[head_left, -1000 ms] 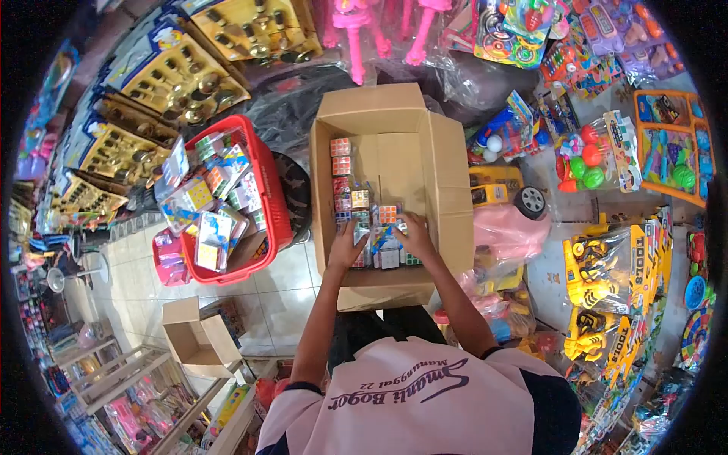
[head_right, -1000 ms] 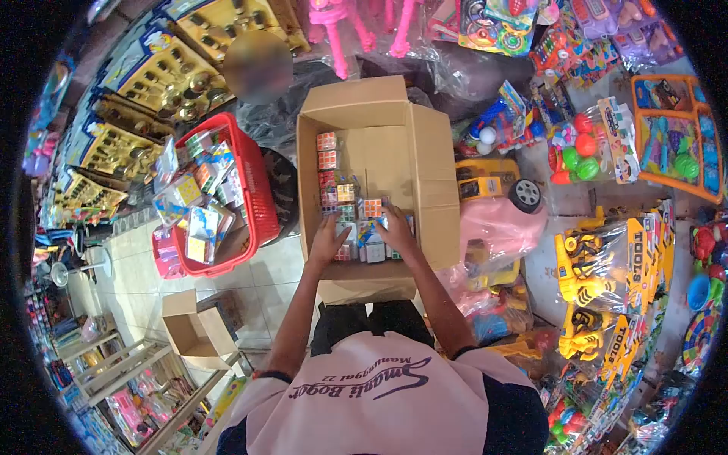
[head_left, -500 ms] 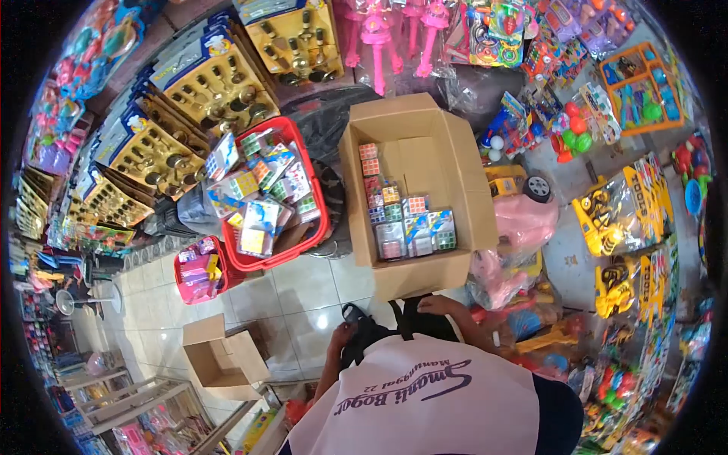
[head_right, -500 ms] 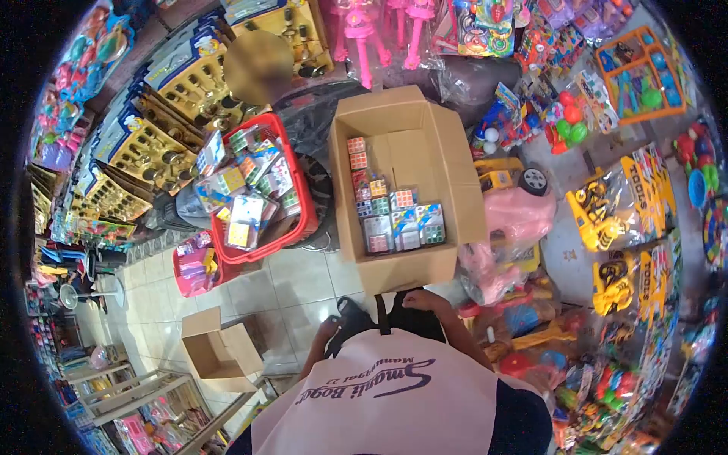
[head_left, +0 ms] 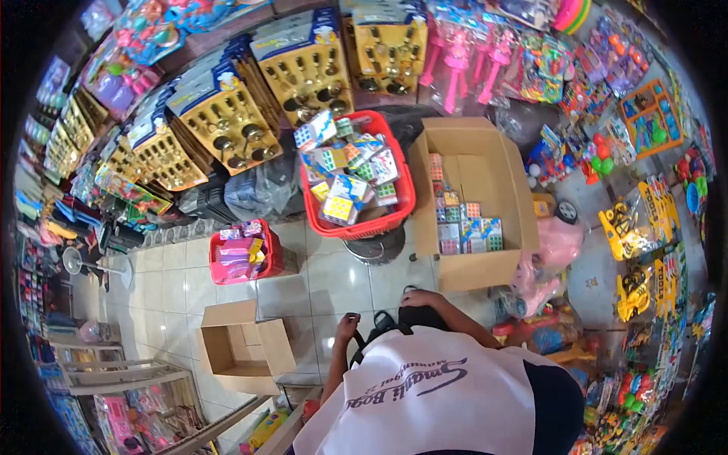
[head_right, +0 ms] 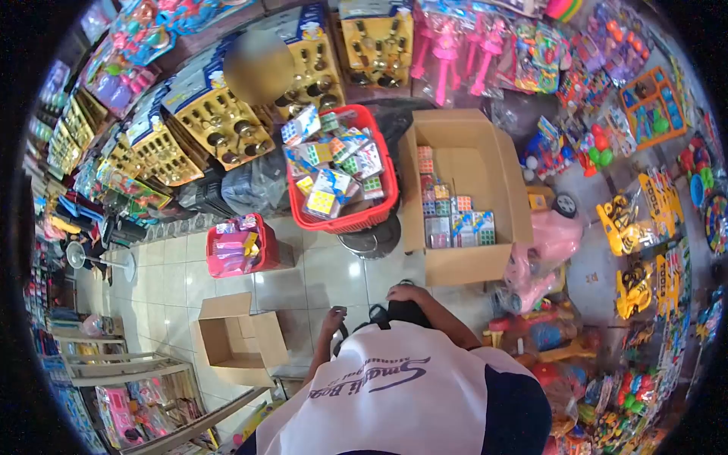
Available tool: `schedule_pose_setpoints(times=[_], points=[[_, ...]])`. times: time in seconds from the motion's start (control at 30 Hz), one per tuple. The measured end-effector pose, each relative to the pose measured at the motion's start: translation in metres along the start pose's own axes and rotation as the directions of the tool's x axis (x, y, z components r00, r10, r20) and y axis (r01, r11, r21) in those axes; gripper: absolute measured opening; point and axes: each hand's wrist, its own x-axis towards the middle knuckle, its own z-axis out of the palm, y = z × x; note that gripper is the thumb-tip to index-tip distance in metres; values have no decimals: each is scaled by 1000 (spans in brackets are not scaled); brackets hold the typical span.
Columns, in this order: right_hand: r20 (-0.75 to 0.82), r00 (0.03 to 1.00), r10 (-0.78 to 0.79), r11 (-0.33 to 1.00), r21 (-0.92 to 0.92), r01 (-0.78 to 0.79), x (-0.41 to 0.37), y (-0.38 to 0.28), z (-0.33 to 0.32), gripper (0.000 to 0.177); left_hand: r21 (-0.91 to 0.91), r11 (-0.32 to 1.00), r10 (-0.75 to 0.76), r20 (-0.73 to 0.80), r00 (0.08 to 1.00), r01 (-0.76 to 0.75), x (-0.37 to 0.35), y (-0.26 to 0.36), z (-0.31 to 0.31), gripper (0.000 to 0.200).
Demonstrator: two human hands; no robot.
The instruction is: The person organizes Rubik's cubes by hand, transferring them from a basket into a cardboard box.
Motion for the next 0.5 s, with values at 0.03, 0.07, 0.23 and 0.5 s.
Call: schedule_pose_setpoints(times=[0.03, 0.07, 0.23, 0.5], points=[[-5, 1000, 3, 1000, 11, -3, 3, -17, -12, 43, 97, 994, 47, -15, 999, -45, -5, 16, -6, 40], [-11, 1000, 9, 1000, 28, -8, -3, -42, -24, 43, 101, 988, 122, -52, 991, -116, -4, 25, -9, 36], [-21, 998, -61, 962, 265, 64, -8, -111, -90, 39, 309, 828, 543, -234, 806, -468, 0, 118, -52, 21], [-229, 960, -162, 816, 516, 261, -17, -217, -224, 27, 323, 697, 713, -408, 570, -640, 23, 312, -130, 15]])
